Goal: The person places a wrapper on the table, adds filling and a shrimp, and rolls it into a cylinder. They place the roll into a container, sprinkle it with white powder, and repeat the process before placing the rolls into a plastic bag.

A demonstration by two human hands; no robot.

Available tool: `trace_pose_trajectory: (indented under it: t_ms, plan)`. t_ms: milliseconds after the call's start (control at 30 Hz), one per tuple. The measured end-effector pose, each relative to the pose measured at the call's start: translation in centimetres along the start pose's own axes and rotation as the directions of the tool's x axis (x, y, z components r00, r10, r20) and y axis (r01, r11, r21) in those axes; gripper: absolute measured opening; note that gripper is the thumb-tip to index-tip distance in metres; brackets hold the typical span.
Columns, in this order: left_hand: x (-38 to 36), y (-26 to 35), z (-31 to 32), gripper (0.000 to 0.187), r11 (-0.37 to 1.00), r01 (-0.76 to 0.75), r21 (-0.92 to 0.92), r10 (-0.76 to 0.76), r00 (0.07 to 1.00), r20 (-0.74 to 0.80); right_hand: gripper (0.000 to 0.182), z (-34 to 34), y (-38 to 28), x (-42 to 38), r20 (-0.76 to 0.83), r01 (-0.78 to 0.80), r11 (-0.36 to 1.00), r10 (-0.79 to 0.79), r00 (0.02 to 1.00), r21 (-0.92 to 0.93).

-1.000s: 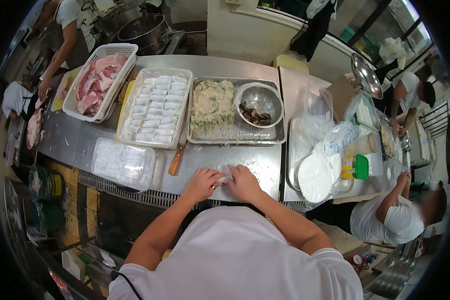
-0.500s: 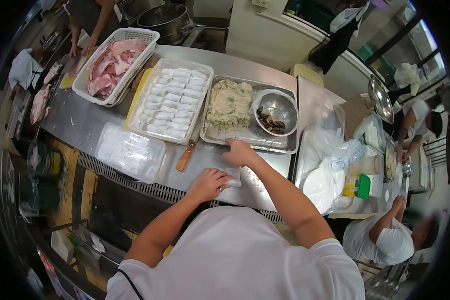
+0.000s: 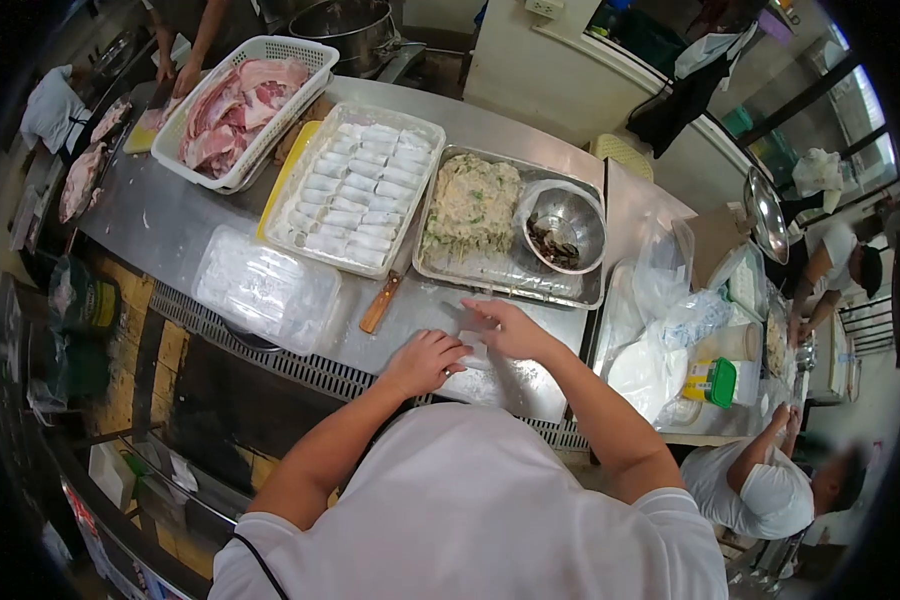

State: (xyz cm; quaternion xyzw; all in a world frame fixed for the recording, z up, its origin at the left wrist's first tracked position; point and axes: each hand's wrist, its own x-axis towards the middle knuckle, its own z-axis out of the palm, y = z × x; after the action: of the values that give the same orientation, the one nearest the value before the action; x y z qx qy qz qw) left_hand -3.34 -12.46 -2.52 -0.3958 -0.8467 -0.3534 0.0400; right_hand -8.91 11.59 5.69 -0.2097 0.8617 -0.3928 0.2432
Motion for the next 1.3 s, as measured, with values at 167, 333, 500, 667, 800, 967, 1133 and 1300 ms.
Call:
trace_pose_trajectory:
  t_ms: [167, 333, 500, 667, 800, 967, 1133, 1300]
  plan:
    - [0.1, 0.1, 0.0, 0.036, 1.000, -0.003, -0.031, 0.002, 1.000, -0.028, 0.075, 1.5, -0.3, -4.2, 0.061, 0.075, 0.588, -0.044, 0.997, -0.805]
    - [0.2, 0.2, -0.2, 0.033, 0.999, 0.006, -0.037, -0.007, 1.000, -0.026, 0.066, 2.9, 2.2, -4.4, 0.094, 0.140, 0.351, -0.143, 0.985, -0.926]
    - [0.4, 0.2, -0.2, 0.031, 0.999, 0.011, -0.030, -0.012, 1.000, -0.016, 0.063, 2.0, 1.3, -6.4, -0.035, 0.019, 0.374, -0.138, 0.990, -0.927]
    - [0.8, 0.4, -0.6, 0.030, 0.997, 0.055, -0.062, -0.052, 0.998, 0.040, 0.043, 6.5, -0.7, -6.6, -0.279, 0.144, 0.888, -0.286, 0.917, -0.438]
    - [2.0, 0.2, -0.9, 0.032, 0.994, 0.079, -0.075, -0.072, 0.993, 0.095, 0.034, 9.0, 0.3, -5.3, -0.352, 0.105, 0.871, -0.301, 0.886, -0.481]
    - [3.1, 0.0, -1.1, 0.030, 0.993, 0.071, -0.099, -0.073, 0.997, -0.017, 0.027, 8.6, 0.8, -4.6, -0.423, 0.018, 0.850, -0.280, 0.862, -0.527]
    - [3.1, -0.7, -0.8, 0.028, 0.999, 0.031, -0.031, -0.034, 0.993, -0.110, 0.029, 7.8, 1.4, -3.7, -0.471, -0.078, 0.877, -0.177, 0.864, -0.474]
    - [3.8, -1.1, -0.1, 0.032, 0.993, 0.082, 0.079, -0.072, 0.990, -0.120, 0.044, 7.1, 0.6, -4.0, -0.418, -0.074, 0.847, -0.182, 0.890, -0.526]
